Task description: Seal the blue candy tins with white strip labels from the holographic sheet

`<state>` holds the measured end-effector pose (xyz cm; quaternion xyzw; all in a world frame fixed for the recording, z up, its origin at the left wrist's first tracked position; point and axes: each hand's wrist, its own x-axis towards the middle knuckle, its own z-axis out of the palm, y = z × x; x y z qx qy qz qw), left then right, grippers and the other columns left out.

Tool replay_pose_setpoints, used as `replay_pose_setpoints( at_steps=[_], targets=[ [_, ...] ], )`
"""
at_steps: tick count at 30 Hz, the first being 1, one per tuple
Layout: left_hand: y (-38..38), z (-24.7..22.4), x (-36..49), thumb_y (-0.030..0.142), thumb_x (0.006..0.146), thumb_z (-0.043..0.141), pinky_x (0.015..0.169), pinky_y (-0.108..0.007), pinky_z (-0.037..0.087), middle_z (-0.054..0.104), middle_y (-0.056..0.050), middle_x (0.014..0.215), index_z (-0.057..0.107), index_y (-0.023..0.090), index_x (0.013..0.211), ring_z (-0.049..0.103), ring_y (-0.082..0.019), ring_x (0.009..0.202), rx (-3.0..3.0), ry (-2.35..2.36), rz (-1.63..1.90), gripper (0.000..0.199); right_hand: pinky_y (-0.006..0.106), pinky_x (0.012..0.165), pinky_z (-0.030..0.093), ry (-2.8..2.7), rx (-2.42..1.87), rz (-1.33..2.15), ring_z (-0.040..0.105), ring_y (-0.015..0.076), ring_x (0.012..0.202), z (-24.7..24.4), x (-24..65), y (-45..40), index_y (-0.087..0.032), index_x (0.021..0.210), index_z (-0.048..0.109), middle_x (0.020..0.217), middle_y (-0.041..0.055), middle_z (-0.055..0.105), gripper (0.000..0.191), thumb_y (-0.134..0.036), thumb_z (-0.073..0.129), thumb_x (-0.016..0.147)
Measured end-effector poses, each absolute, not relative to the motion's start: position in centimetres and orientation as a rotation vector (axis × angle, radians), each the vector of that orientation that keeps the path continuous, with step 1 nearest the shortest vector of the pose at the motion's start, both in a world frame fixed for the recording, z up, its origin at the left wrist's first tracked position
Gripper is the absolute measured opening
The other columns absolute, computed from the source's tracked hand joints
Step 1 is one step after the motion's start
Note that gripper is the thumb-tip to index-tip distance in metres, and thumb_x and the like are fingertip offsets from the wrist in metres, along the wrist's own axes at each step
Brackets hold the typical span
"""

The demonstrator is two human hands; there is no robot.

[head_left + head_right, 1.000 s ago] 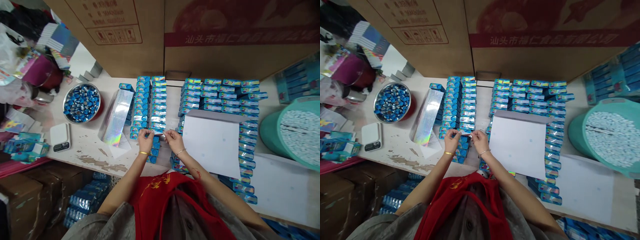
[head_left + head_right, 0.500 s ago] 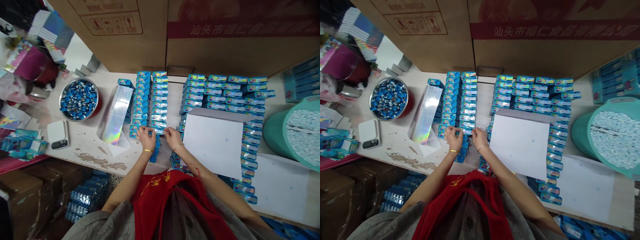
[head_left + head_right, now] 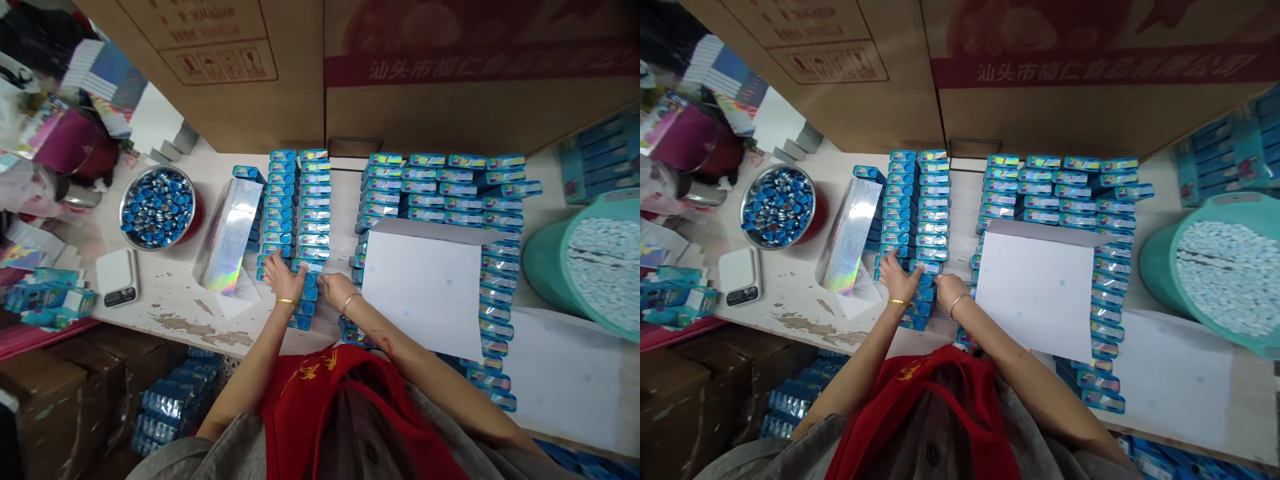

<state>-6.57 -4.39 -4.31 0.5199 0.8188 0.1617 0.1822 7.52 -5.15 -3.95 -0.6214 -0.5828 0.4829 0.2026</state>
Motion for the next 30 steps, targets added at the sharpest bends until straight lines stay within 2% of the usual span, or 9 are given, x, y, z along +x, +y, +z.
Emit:
replay_pose_setpoints(
  at_steps=[3,5,8,11,17,21,24,27,30],
  targets=[
    [-3.0,-3.8,-6.2,0.042,0.076,0.065,0.093,-0.047,0.038,0.055,-0.013,0.113,0.056,0.018,0.111,0.051,-0.03,0.107,1.543,2.103,0.71,0.043,0.043,0.089,0.038,-1.689,-1.797,1.033,0.05,0.033,0.109,-0.6,12.4,-2.5,-0.017,0.105,0.064,0.108,0.0158,0.061,0.028,-0.033,0.05,0.087],
    [-0.9,-3.3,-4.9,0.041,0.084,0.057,0.088,-0.037,0.043,0.061,-0.008,0.097,0.061,0.019,0.099,0.057,-0.022,0.092,1.54,1.817,0.887,0.027,0.048,0.096,0.03,-1.75,-1.955,0.541,0.04,0.0356,0.12,0.9,16.5,-0.9,-0.016,0.122,0.056,0.125,0.017,0.053,0.042,-0.038,0.053,0.086],
    [3.1,-2.1,-1.2,0.039,0.089,0.05,0.081,-0.03,0.046,0.065,-0.006,0.09,0.064,0.021,0.094,0.059,-0.017,0.083,1.547,1.461,0.942,0.024,0.048,0.095,0.029,-1.892,-2.067,0.206,0.045,0.0321,0.11,1.2,21.8,-0.9,-0.015,0.113,0.06,0.112,0.0155,0.059,0.031,-0.03,0.048,0.088],
    [6.1,-1.6,3.3,0.035,0.088,0.052,0.089,-0.034,0.043,0.067,-0.007,0.101,0.066,0.023,0.101,0.059,-0.02,0.095,1.786,1.239,0.77,0.023,0.04,0.087,0.036,-2.022,-2.016,0.257,0.051,0.026,0.095,-0.6,24.0,-4.1,-0.018,0.094,0.065,0.095,0.0113,0.063,0.024,-0.022,0.042,0.09],
    [4.7,-3.7,8.7,0.023,0.077,0.067,0.095,-0.046,0.035,0.053,-0.011,0.132,0.064,0.023,0.106,0.043,-0.031,0.123,2.311,1.151,0.183,0.028,0.04,0.088,0.041,-1.998,-1.903,0.402,0.05,0.0266,0.107,-3.9,24.1,-9.8,-0.017,0.117,0.06,0.117,0.0146,0.057,0.032,-0.027,0.042,0.092],
    [3.3,-3.6,8.3,0.024,0.09,0.049,0.087,-0.04,0.035,0.062,-0.01,0.111,0.061,0.021,0.096,0.05,-0.025,0.107,2.394,1.095,0.184,0.014,0.048,0.1,0.029,-1.881,-2.018,0.269,0.042,0.0308,0.121,-2.8,24.7,-7.5,-0.018,0.128,0.053,0.126,0.016,0.054,0.041,-0.036,0.039,0.094],
    [3.5,-2.2,7.0,0.028,0.093,0.044,0.082,-0.037,0.033,0.064,-0.006,0.091,0.061,0.021,0.093,0.054,-0.022,0.09,2.426,1.009,0.172,0.018,0.046,0.099,0.024,-1.9,-2.02,0.363,0.051,0.0267,0.106,-1.8,24.9,-4.4,-0.02,0.11,0.063,0.107,0.0112,0.064,0.033,-0.033,0.036,0.096],
    [3.7,-1.0,5.9,0.029,0.092,0.046,0.081,-0.037,0.033,0.065,-0.008,0.097,0.062,0.023,0.105,0.053,-0.023,0.092,2.507,1.029,0.208,0.021,0.037,0.085,0.029,-1.948,-1.938,0.584,0.055,0.0223,0.089,-1.4,24.3,-2.2,-0.019,0.085,0.065,0.088,0.0075,0.066,0.031,-0.029,0.038,0.096],
    [3.4,-0.7,5.4,0.027,0.092,0.046,0.081,-0.039,0.035,0.064,-0.009,0.109,0.061,0.026,0.114,0.053,-0.024,0.099,2.583,1.036,0.226,0.026,0.034,0.077,0.028,-1.946,-1.895,0.662,0.056,0.022,0.089,-1.2,23.4,-1.3,-0.019,0.08,0.063,0.087,0.0072,0.066,0.027,-0.029,0.042,0.094]
  ],
)
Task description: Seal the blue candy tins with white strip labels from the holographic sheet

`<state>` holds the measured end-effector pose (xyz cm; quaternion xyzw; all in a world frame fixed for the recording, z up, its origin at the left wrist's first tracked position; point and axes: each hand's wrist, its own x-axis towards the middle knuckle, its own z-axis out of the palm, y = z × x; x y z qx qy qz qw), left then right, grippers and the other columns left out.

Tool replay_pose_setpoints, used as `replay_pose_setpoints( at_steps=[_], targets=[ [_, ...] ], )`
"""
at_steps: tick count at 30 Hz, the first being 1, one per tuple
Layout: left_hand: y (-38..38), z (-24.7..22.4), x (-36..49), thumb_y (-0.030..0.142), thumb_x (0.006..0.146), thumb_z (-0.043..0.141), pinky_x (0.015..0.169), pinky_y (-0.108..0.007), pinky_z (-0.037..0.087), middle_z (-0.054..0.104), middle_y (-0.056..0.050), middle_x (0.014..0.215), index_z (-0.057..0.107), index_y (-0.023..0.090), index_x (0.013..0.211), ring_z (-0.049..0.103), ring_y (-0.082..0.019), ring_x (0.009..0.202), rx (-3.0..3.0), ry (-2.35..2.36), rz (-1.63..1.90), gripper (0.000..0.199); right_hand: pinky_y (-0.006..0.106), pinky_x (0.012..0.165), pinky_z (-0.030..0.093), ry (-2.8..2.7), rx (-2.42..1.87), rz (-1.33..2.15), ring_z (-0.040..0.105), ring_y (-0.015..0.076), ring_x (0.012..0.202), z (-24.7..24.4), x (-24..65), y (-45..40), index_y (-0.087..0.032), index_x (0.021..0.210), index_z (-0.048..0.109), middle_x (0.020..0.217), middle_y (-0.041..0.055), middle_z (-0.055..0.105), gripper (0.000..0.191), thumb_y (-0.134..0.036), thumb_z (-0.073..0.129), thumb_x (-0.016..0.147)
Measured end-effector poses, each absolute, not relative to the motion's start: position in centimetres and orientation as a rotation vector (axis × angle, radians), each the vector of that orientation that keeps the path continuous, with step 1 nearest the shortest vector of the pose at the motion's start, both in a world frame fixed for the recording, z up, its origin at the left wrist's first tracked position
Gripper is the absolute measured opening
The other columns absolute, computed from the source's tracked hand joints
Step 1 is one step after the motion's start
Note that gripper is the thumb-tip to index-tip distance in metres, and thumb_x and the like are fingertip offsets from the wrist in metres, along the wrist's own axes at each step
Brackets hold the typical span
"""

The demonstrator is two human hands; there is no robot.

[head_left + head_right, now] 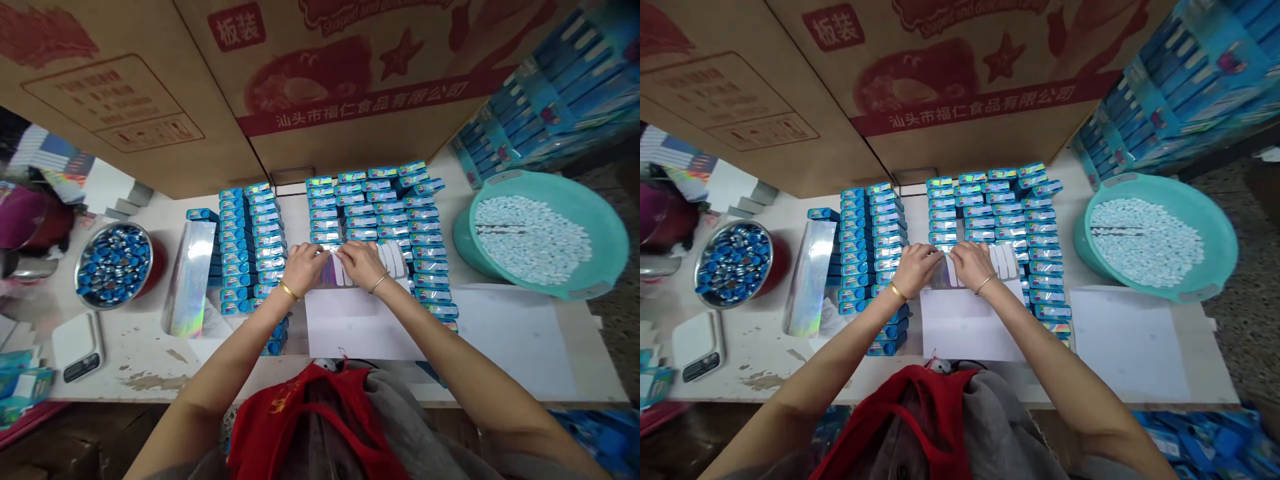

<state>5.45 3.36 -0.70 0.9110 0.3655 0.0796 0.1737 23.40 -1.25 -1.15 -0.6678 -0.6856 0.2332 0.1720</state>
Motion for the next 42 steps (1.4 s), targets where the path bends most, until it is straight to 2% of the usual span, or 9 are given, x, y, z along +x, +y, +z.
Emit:
replay_pose_setpoints(
  at_steps=[7,13,17,20,25,32,36,38,42],
  targets=[
    [0.7,-2.0,5.6,0.022,0.092,0.043,0.083,-0.04,0.041,0.056,-0.011,0.13,0.06,0.025,0.115,0.053,-0.024,0.107,2.591,1.065,0.319,0.028,0.032,0.075,0.03,-1.815,-1.925,0.768,0.06,0.0214,0.093,-1.5,23.4,-0.8,-0.021,0.076,0.064,0.09,0.0034,0.07,0.02,-0.027,0.049,0.089],
    [-3.9,-0.4,4.7,0.028,0.09,0.047,0.087,-0.038,0.045,0.058,-0.012,0.113,0.058,0.021,0.107,0.054,-0.022,0.105,2.328,0.938,0.623,0.021,0.033,0.074,0.029,-1.814,-2.076,0.689,0.059,0.023,0.093,-2.4,25.1,-0.8,-0.02,0.076,0.065,0.091,0.0056,0.071,0.019,-0.025,0.051,0.087],
    [-3.2,0.6,5.0,0.03,0.09,0.049,0.085,-0.035,0.045,0.058,-0.012,0.112,0.049,0.02,0.125,0.056,-0.021,0.097,2.116,1.078,0.819,0.036,0.034,0.073,0.027,-1.852,-2.08,0.663,0.059,0.0225,0.09,-2.2,25.7,-1.3,-0.019,0.074,0.064,0.089,0.0061,0.07,0.021,-0.025,0.05,0.088],
    [-0.7,0.1,6.2,0.024,0.09,0.046,0.085,-0.035,0.042,0.062,-0.011,0.104,0.042,0.021,0.137,0.056,-0.022,0.093,2.266,1.165,0.645,0.047,0.034,0.073,0.027,-1.895,-2.009,0.682,0.059,0.0219,0.09,-1.6,25.4,-1.7,-0.02,0.074,0.063,0.089,0.0048,0.07,0.021,-0.026,0.049,0.088],
    [0.6,-2.0,7.7,0.013,0.089,0.039,0.077,-0.029,0.04,0.059,-0.003,0.07,0.048,0.024,0.135,0.058,-0.018,0.073,2.474,1.08,0.467,0.048,0.033,0.073,0.027,-1.869,-2.033,0.699,0.059,0.0219,0.088,-1.2,25.2,-1.8,-0.019,0.073,0.063,0.087,0.0051,0.07,0.021,-0.026,0.05,0.088],
    [-3.6,-1.0,7.2,0.018,0.089,0.046,0.079,-0.031,0.043,0.061,-0.003,0.085,0.032,0.023,0.144,0.056,-0.016,0.08,2.244,0.999,0.744,0.056,0.036,0.077,0.03,-1.927,-2.117,0.548,0.056,0.0231,0.084,-2.7,27.7,-2.1,-0.018,0.073,0.065,0.082,0.0083,0.067,0.024,-0.023,0.046,0.087],
    [-5.3,1.6,4.8,0.027,0.085,0.061,0.075,-0.026,0.045,0.056,0.001,0.081,0.028,0.026,0.144,0.054,-0.012,0.075,1.529,1.187,1.109,0.068,0.043,0.087,0.034,-1.748,-1.951,0.398,0.053,0.0282,0.098,-1.7,26.6,-4.1,-0.016,0.099,0.066,0.102,0.0137,0.065,0.03,-0.038,0.049,0.088],
    [-5.9,2.6,2.9,0.029,0.079,0.069,0.071,-0.024,0.045,0.054,0.003,0.077,0.031,0.027,0.142,0.053,-0.01,0.072,1.218,1.239,1.193,0.074,0.04,0.085,0.039,-1.552,-1.759,0.571,0.054,0.0262,0.099,-0.6,23.8,-5.9,-0.017,0.111,0.062,0.106,0.0134,0.063,0.041,-0.048,0.047,0.09],
    [-7.6,3.2,-1.1,0.029,0.069,0.078,0.066,-0.02,0.045,0.055,0.004,0.075,0.037,0.027,0.136,0.054,-0.008,0.068,0.93,1.323,1.222,0.079,0.031,0.066,0.046,-1.073,-1.58,1.243,0.058,0.019,0.077,0.7,16.2,-9.7,-0.017,0.11,0.06,0.089,0.0071,0.064,0.055,-0.064,0.049,0.082]
  ],
)
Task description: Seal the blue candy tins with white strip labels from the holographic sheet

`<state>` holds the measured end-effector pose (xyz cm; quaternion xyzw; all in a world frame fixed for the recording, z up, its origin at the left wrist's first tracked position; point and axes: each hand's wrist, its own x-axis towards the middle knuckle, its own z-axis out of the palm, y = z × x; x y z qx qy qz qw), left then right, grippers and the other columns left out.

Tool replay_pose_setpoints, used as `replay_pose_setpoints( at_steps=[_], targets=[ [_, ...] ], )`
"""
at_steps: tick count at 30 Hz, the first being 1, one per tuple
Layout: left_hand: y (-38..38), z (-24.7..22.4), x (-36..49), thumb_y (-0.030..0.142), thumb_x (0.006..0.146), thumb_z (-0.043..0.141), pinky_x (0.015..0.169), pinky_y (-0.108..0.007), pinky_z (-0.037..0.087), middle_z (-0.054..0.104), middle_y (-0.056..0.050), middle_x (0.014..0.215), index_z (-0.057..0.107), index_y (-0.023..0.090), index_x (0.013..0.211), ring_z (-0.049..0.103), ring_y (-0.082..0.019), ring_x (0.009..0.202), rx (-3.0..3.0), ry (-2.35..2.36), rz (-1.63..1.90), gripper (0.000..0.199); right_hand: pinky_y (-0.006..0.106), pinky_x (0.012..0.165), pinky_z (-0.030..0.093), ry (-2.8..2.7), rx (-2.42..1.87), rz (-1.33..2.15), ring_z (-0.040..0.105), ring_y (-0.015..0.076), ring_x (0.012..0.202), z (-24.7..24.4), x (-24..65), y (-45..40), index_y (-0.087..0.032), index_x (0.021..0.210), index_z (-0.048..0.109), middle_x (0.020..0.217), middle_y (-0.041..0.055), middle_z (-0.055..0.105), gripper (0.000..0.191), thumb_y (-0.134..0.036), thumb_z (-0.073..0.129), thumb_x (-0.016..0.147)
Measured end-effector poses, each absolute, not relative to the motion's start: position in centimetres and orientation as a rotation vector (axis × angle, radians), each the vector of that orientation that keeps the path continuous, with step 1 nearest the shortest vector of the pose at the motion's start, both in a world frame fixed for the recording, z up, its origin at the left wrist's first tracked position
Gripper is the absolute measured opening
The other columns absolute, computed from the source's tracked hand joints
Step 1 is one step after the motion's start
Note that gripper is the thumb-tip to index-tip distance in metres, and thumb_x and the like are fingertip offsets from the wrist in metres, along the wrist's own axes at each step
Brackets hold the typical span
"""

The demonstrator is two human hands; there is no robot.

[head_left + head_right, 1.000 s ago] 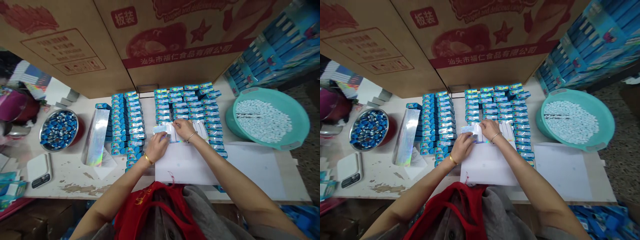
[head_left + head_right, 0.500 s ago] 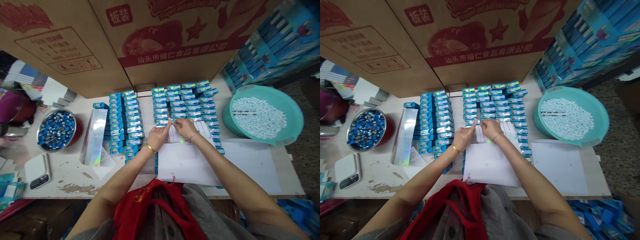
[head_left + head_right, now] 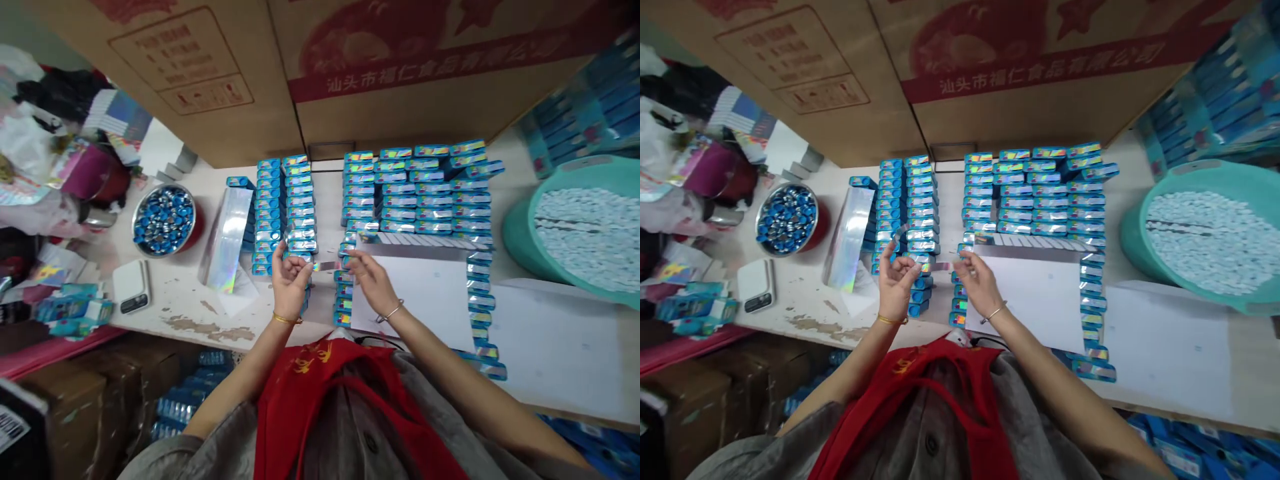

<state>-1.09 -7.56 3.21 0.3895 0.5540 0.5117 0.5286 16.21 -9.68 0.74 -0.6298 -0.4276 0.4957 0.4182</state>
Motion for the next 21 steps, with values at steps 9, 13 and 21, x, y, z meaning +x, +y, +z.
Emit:
replay_pose_setpoints(
  at_steps=[9,13,21],
  targets=[
    [-10.6,-0.9,-6.2,0.029,0.069,0.073,0.061,-0.022,0.043,0.055,0.004,0.074,0.034,0.023,0.137,0.052,-0.009,0.061,0.92,1.551,1.121,0.079,0.025,0.054,0.036,-1.028,-1.532,1.434,0.043,0.0123,0.054,-2.0,8.7,-11.3,-0.02,0.063,0.052,0.055,-0.0024,0.05,0.036,-0.052,0.052,0.079],
    [-9.5,-2.9,-7.1,0.022,0.073,0.065,0.071,-0.026,0.045,0.056,0.002,0.076,0.032,0.02,0.14,0.054,-0.012,0.069,1.149,1.694,1.074,0.074,0.027,0.055,0.033,-1.199,-1.642,1.308,0.042,0.0131,0.053,-3.8,7.8,-10.3,-0.02,0.059,0.05,0.053,-0.0019,0.047,0.035,-0.045,0.046,0.082],
    [-7.9,-4.6,-7.8,0.016,0.074,0.058,0.091,-0.039,0.038,0.062,0.001,0.079,0.027,0.02,0.145,0.056,-0.015,0.075,1.437,1.936,0.819,0.077,0.028,0.06,0.037,-1.392,-1.802,1.196,0.053,0.0184,0.063,-6.8,6.7,-8.5,-0.019,0.066,0.06,0.063,0.0039,0.06,0.025,-0.033,0.045,0.08]
  ],
)
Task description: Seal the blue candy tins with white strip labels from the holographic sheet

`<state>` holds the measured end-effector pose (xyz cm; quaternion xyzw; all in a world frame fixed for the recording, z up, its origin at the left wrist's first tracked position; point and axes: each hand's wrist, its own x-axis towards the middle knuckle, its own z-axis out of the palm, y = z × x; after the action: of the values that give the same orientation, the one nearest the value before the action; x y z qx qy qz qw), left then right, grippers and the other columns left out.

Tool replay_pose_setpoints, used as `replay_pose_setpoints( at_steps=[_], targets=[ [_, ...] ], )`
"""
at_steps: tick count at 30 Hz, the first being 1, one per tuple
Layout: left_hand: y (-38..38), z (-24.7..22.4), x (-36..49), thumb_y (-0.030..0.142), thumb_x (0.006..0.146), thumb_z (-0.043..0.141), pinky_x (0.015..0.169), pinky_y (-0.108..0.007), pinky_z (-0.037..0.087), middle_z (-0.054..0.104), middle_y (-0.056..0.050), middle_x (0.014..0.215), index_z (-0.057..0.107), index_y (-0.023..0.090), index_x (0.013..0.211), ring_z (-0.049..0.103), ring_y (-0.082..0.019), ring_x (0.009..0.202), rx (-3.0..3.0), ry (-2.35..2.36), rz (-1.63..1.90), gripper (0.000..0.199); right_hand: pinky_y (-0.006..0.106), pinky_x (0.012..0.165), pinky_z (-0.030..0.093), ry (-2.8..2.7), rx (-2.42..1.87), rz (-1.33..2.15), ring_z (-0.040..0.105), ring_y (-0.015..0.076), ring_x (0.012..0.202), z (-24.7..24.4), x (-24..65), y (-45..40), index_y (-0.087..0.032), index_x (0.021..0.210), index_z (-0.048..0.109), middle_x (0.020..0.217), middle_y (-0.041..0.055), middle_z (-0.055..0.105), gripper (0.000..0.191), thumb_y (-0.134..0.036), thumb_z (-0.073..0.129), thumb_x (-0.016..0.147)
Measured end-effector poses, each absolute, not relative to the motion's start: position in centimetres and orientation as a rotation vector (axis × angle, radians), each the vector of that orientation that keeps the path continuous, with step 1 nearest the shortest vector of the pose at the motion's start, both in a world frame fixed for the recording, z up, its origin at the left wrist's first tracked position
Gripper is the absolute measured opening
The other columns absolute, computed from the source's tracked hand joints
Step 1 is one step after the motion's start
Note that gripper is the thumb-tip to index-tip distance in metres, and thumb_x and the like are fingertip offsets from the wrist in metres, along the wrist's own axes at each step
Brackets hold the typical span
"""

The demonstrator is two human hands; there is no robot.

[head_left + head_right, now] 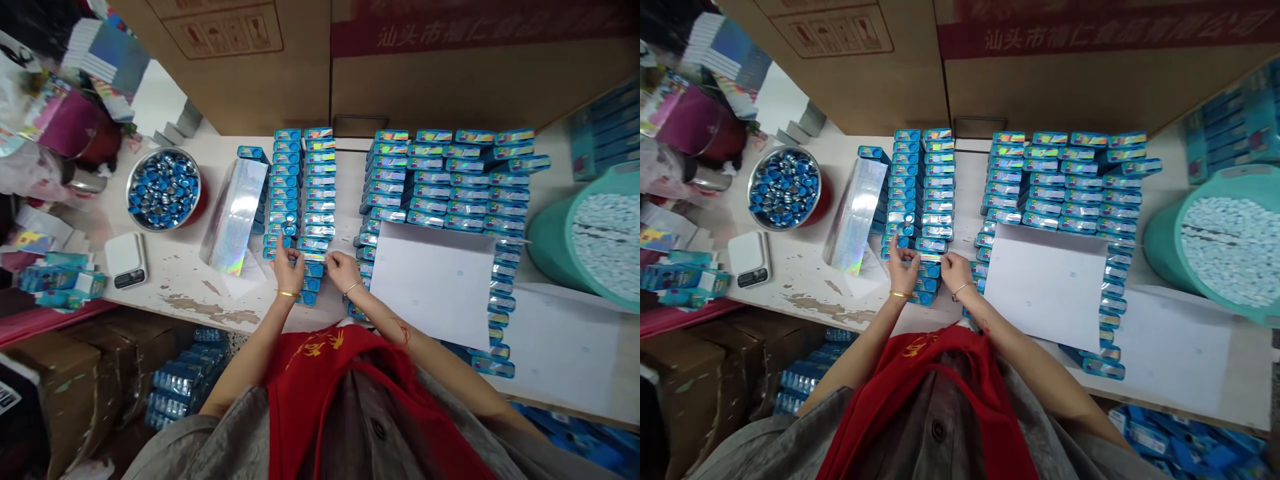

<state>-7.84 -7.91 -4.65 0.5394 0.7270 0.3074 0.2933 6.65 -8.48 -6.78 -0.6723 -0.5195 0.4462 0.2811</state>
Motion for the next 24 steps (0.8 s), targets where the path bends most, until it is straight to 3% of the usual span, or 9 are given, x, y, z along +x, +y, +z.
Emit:
replay_pose_setpoints(
  at_steps=[6,11,16,20,24],
  targets=[
    [-8.1,-5.2,-7.8,0.021,0.078,0.055,0.092,-0.045,0.035,0.063,-0.005,0.089,0.023,0.017,0.147,0.056,-0.024,0.092,1.55,2.035,0.608,0.076,0.03,0.064,0.04,-1.413,-1.833,1.236,0.058,0.0211,0.067,-8.5,6.5,-8.5,-0.019,0.072,0.063,0.069,0.0064,0.065,0.024,-0.034,0.046,0.08],
    [-7.6,-4.2,-8.0,0.035,0.072,0.064,0.092,-0.051,0.035,0.05,-0.018,0.121,0.018,0.014,0.148,0.046,-0.036,0.112,1.568,2.229,0.421,0.092,0.028,0.056,0.04,-1.187,-1.853,1.359,0.052,0.0189,0.053,-9.8,5.6,-9.3,-0.017,0.103,0.058,0.052,-0.0021,0.053,0.032,-0.037,0.048,0.079],
    [-7.3,-4.5,-8.5,0.038,0.068,0.07,0.095,-0.056,0.032,0.043,-0.021,0.129,0.019,0.015,0.148,0.041,-0.041,0.117,1.526,2.21,0.434,0.097,0.027,0.059,0.039,-1.087,-1.912,1.359,0.05,0.0172,0.057,-10.9,4.7,-9.1,-0.017,0.102,0.055,0.057,-0.0028,0.052,0.028,-0.03,0.045,0.079],
    [-8.1,-3.7,-8.5,0.041,0.075,0.066,0.101,-0.05,0.03,0.046,-0.017,0.124,0.046,0.018,0.13,0.041,-0.034,0.119,1.637,2.131,0.738,0.063,0.03,0.064,0.041,-1.085,-1.929,1.35,0.051,0.0186,0.061,-9.6,5.1,-9.0,-0.014,0.106,0.054,0.062,-0.0006,0.054,0.032,-0.025,0.046,0.077],
    [-9.0,-0.7,-8.0,0.039,0.082,0.06,0.1,-0.039,0.036,0.052,-0.008,0.104,0.059,0.019,0.09,0.049,-0.023,0.109,1.584,1.892,1.063,0.022,0.029,0.063,0.043,-0.987,-1.725,1.342,0.053,0.0172,0.063,-6.1,6.5,-10.4,-0.018,0.115,0.051,0.071,0.0012,0.057,0.04,-0.044,0.041,0.088]
  ],
)
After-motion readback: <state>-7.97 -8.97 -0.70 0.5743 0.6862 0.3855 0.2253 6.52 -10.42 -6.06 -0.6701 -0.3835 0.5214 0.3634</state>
